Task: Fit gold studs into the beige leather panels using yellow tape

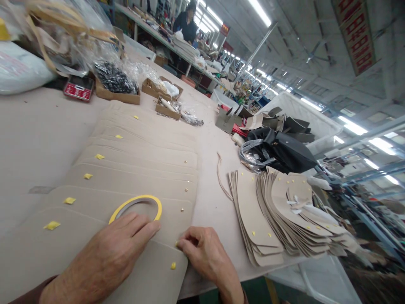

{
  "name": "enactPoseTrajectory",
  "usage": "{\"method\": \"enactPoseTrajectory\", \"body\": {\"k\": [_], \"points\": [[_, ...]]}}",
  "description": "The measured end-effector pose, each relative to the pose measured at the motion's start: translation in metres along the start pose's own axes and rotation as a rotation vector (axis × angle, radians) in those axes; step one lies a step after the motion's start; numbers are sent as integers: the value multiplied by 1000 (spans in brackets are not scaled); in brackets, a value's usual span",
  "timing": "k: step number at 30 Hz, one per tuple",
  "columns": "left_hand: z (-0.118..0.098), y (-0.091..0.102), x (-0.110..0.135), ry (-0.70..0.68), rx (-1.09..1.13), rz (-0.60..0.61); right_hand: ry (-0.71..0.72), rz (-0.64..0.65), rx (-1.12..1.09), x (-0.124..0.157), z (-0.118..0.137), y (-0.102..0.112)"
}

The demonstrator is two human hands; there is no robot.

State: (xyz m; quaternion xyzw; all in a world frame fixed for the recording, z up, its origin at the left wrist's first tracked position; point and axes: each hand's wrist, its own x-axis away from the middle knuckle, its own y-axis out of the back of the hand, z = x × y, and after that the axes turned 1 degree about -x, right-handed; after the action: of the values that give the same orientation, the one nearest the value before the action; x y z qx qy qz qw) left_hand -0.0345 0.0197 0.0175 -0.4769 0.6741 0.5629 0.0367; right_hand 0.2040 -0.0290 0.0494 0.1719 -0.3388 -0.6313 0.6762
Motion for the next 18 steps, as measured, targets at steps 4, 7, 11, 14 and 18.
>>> {"method": "enactPoseTrajectory", "body": {"k": [4, 7, 11, 14, 18], "points": [[-2, 10, -6, -24, 111, -61, 224, -262, -124, 0, 9, 0], [-4, 9, -5, -10, 106, -38, 459, -298, -190, -2, 24, -8], [-6, 3, 0, 9, 9, -63, 700, -325, -128, -3, 34, -21], [-6, -3, 7, 9, 5, -72, 801, -367, -31, -4, 33, -27], [-5, -12, 19, 14, 41, -68, 845, -394, 59, -5, 30, -35]]}}
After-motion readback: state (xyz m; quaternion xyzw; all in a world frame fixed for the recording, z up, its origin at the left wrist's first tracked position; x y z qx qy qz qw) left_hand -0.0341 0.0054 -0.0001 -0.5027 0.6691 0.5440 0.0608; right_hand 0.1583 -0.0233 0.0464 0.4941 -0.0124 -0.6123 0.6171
